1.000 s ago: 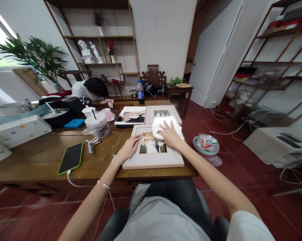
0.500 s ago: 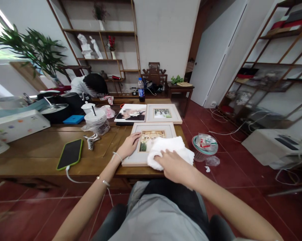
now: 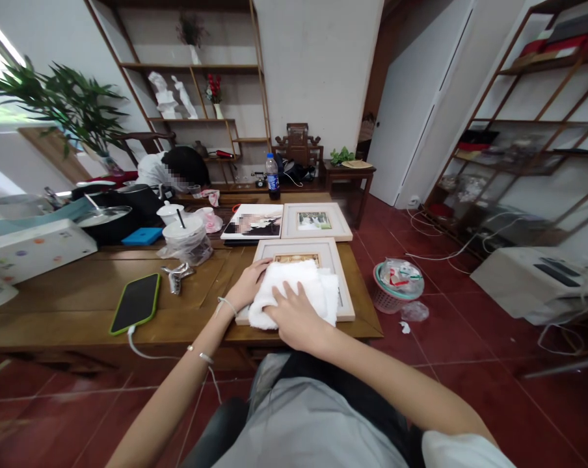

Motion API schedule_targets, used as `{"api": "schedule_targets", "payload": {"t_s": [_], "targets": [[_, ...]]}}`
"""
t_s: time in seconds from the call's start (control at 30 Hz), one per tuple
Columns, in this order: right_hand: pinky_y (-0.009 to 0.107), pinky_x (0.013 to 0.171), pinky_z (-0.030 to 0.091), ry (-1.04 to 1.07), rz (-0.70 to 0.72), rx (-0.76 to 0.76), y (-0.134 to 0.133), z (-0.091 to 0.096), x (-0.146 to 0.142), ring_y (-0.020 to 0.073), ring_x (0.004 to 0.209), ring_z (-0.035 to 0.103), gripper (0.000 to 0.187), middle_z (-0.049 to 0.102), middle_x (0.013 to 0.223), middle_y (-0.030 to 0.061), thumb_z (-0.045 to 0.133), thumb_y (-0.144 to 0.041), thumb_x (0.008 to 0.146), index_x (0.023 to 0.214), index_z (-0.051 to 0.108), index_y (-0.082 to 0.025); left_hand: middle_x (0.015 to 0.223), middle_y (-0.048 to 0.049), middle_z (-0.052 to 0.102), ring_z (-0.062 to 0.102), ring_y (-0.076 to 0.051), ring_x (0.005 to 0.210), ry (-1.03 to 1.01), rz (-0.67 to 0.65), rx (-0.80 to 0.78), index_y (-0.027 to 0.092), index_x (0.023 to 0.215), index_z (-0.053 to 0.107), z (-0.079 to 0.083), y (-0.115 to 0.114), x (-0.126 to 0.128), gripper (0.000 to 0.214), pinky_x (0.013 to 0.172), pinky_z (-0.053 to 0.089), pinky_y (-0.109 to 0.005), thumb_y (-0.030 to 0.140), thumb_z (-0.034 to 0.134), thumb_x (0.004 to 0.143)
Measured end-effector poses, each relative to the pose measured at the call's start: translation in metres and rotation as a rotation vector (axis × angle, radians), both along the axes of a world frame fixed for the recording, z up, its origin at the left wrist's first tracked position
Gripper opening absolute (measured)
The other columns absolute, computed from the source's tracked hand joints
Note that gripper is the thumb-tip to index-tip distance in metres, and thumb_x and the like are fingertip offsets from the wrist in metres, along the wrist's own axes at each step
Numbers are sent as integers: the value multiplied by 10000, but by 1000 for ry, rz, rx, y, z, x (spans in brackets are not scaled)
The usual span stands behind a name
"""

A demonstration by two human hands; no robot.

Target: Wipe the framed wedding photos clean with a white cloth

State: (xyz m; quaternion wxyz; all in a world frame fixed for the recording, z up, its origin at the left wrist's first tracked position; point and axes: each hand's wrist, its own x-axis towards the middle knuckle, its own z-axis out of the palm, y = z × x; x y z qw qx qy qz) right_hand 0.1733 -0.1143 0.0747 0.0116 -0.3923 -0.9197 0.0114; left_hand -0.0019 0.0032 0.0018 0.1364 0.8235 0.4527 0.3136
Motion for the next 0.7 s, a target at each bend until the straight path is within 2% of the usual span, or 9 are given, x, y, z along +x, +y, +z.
{"api": "schedule_targets", "payload": {"t_s": [0.17, 0.27, 0.43, 0.57, 0.7], "targets": [[614, 1021, 276, -8, -52, 21, -1, 2, -6, 376, 1325, 330, 435, 433, 1406, 185, 446, -51, 759, 1159, 596, -138, 1302, -123, 554, 521, -221, 1203, 8, -1, 19, 127, 1148, 613, 1, -1, -1, 354, 1044, 417, -398, 96, 393, 872], [613, 1016, 285, -24, -55, -12, 3, 6, 5, 356, 1328, 335, 443, 448, 1403, 168, 417, -9, 750, 1127, 616, -133, 1277, -131, 573, 534, -224, 1189, 5, 4, 58, 107, 1142, 617, 2, -2, 0, 350, 1055, 409, -391, 93, 400, 868], [573, 1061, 247, -20, -102, -66, 5, 15, 55, 286, 1327, 366, 449, 495, 1377, 116, 419, 42, 683, 1003, 660, -160, 1247, -126, 594, 547, -225, 1177, -20, 9, 88, 114, 1122, 632, 2, -2, 2, 335, 1056, 414, -397, 111, 406, 875], [530, 1105, 189, -10, -160, -11, 0, 15, 104, 251, 1316, 391, 410, 552, 1322, 107, 419, 39, 620, 867, 674, -167, 1255, -126, 588, 538, -225, 1184, -40, -3, 71, 121, 1105, 642, -1, -1, 1, 329, 1053, 415, -414, 121, 404, 878], [474, 1122, 199, 39, -151, 60, 0, 8, 137, 219, 1330, 370, 403, 515, 1367, 54, 395, 14, 593, 815, 663, -190, 1267, -130, 578, 525, -227, 1200, -46, -4, 55, 116, 1118, 634, -2, 0, 0, 330, 1063, 402, -419, 131, 405, 882]]}}
